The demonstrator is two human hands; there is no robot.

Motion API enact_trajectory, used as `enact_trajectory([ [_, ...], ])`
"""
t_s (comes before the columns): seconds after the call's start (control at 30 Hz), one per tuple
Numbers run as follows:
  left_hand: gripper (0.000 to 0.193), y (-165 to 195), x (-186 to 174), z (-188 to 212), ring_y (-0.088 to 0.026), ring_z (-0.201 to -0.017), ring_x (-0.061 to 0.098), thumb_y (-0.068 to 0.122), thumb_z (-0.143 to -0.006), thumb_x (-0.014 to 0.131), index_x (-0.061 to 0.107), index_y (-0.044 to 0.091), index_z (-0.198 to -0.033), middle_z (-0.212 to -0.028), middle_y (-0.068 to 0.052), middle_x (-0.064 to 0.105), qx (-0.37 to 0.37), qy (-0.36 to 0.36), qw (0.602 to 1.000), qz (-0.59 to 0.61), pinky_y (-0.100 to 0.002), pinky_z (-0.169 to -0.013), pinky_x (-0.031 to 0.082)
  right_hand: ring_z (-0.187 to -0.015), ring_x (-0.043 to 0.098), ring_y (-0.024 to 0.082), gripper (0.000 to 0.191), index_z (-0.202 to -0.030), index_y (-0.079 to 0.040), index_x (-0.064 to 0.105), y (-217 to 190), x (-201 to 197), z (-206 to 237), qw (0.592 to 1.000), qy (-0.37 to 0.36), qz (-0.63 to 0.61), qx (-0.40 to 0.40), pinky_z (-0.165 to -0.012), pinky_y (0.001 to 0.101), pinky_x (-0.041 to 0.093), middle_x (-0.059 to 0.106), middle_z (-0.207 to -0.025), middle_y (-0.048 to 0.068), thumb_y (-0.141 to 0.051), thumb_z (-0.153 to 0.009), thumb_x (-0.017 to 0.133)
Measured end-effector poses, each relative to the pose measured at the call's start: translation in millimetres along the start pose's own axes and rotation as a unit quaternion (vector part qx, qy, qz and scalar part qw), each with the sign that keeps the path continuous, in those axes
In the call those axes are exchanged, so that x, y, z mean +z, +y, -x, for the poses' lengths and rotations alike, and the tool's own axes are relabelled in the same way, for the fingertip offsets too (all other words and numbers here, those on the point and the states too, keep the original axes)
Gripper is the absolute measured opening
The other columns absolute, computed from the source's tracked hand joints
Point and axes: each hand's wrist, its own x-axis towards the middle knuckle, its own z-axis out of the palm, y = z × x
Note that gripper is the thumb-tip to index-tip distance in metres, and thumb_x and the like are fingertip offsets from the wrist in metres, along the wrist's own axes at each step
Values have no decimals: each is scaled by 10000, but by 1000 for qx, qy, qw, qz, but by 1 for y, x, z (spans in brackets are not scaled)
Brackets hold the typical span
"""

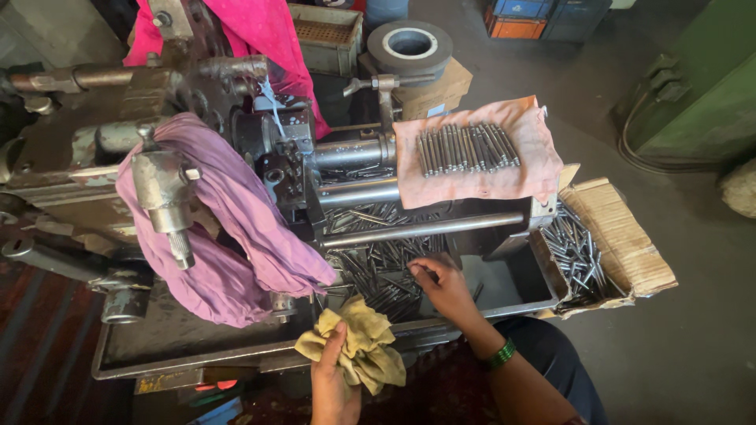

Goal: The person sits at a machine and wipes metal pins with a cloth, then places the wiped pins in rows on a cloth on the machine bed. They repeatedly take more pins from a tray, wipe them, and arrange the cleaned pins on the cloth.

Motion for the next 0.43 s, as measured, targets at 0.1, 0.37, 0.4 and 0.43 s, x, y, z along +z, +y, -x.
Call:
enact_trajectory([
  [0.1, 382, 0, 1, 1, -259, -955, 713, 233, -912, 656, 607, 3, -1214, -1053, -136, 710, 19, -19, 1000, 13, -419, -848, 571, -793, 639, 183, 189, -1074, -146, 796, -3, 0, 2, 1000, 8, 19, -11, -670, 313, 523, 650, -911, 66, -242, -925, 728],
  [0.37, 370, -3, -1, 1, -264, -951, 709, 234, -913, 658, 607, 23, -1213, -1069, -127, 714, 26, -20, 999, 19, -425, -830, 567, -769, 705, 190, 214, -1095, -122, 774, -4, 1, 3, 999, 7, 21, 45, -684, 309, 539, 697, -911, 72, -241, -920, 743],
  [0.4, 374, -3, -1, 1, -267, -954, 712, 235, -912, 658, 610, 21, -1216, -1074, -128, 717, 24, -19, 999, 15, -425, -830, 566, -761, 725, 202, 236, -1094, -103, 774, -4, 2, 3, 997, 5, 4, 80, -673, 308, 547, 707, -918, 74, -253, -915, 740],
  [0.43, 403, -3, -2, 2, -261, -967, 708, 244, -913, 663, 611, 20, -1244, -1092, -119, 717, 16, -13, 1000, 20, -422, -841, 564, -752, 746, 214, 260, -1093, -84, 775, -5, 4, 4, 993, 3, -13, 114, -663, 307, 555, 716, -925, 76, -265, -910, 736],
])
